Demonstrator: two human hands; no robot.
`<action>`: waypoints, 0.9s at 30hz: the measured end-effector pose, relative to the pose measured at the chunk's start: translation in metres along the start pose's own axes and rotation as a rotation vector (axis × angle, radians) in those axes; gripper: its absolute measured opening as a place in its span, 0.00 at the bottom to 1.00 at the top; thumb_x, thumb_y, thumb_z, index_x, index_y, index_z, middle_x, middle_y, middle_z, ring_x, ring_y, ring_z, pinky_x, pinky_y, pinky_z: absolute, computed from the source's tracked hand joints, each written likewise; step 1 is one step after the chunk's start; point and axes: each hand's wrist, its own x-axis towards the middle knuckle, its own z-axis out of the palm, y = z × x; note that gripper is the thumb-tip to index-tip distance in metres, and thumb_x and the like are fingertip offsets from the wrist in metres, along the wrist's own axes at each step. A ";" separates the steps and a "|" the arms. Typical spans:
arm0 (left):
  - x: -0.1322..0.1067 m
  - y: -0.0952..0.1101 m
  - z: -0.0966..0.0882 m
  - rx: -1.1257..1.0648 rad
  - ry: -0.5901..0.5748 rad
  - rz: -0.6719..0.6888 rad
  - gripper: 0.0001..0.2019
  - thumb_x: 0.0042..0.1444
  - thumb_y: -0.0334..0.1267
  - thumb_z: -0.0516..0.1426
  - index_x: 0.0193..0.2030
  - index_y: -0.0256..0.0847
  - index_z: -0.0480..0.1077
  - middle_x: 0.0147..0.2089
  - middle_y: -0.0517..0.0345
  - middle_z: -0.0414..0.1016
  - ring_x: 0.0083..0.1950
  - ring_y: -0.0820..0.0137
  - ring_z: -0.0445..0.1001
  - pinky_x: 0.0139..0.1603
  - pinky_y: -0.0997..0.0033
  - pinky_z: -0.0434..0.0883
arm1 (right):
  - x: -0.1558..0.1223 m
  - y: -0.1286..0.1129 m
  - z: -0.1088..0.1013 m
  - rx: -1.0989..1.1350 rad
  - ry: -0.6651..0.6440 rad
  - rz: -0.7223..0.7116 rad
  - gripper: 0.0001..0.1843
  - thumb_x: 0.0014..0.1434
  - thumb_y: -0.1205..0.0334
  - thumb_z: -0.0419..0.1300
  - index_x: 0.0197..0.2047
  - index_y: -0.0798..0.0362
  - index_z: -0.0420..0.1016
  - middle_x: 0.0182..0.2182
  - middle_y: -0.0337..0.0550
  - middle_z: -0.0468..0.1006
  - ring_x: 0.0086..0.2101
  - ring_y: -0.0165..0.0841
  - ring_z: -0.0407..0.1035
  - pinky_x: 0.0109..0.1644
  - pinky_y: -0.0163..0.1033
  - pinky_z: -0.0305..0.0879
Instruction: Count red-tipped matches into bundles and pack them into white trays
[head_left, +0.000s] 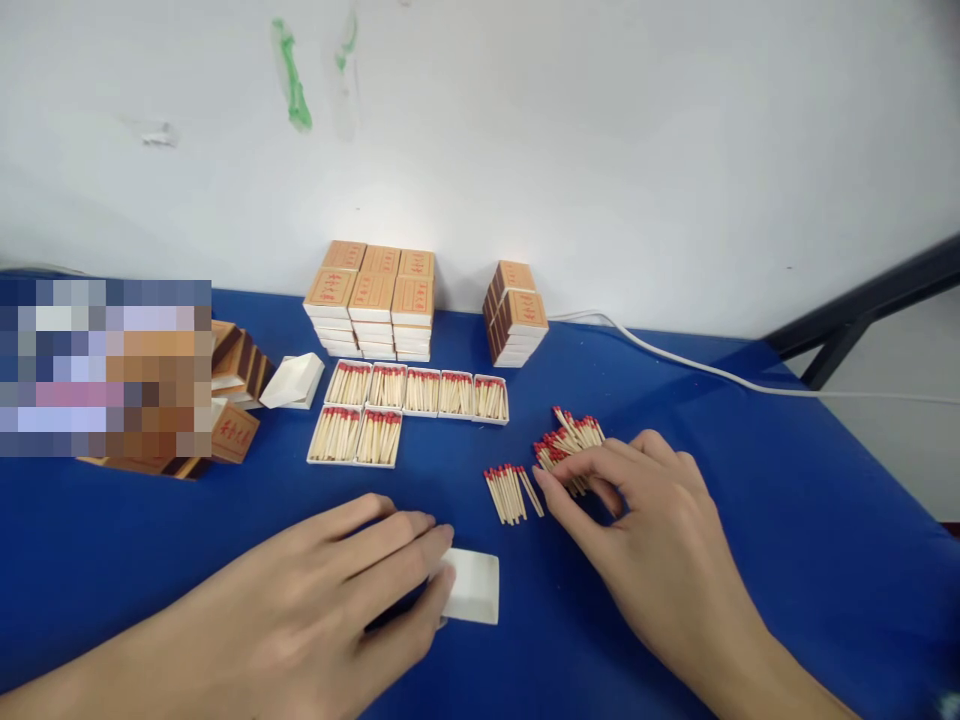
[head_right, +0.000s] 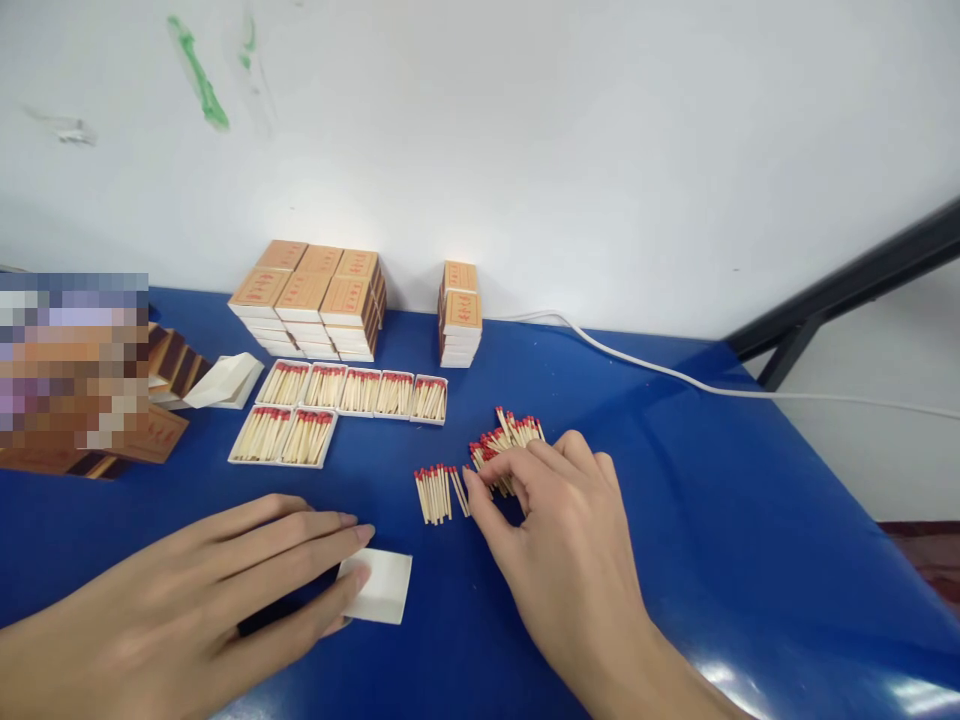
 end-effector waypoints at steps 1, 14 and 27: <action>0.000 0.000 0.000 0.001 0.003 0.001 0.18 0.84 0.31 0.52 0.58 0.39 0.86 0.61 0.47 0.90 0.63 0.57 0.83 0.70 0.55 0.76 | 0.000 0.000 0.002 -0.012 0.011 -0.001 0.24 0.84 0.43 0.63 0.35 0.44 0.82 0.24 0.38 0.72 0.33 0.42 0.66 0.42 0.51 0.57; -0.004 0.001 0.007 -0.021 0.043 0.009 0.14 0.82 0.31 0.56 0.58 0.37 0.85 0.60 0.44 0.89 0.63 0.56 0.84 0.67 0.53 0.78 | 0.003 -0.012 0.007 0.095 -0.003 0.076 0.15 0.75 0.51 0.73 0.35 0.43 0.84 0.23 0.35 0.71 0.32 0.41 0.65 0.43 0.50 0.57; -0.004 0.000 0.007 -0.019 0.019 0.011 0.13 0.81 0.31 0.57 0.59 0.36 0.85 0.61 0.43 0.89 0.63 0.55 0.84 0.68 0.53 0.79 | 0.002 -0.005 0.000 0.025 0.009 0.020 0.17 0.79 0.51 0.67 0.35 0.43 0.83 0.23 0.36 0.73 0.31 0.40 0.65 0.43 0.51 0.56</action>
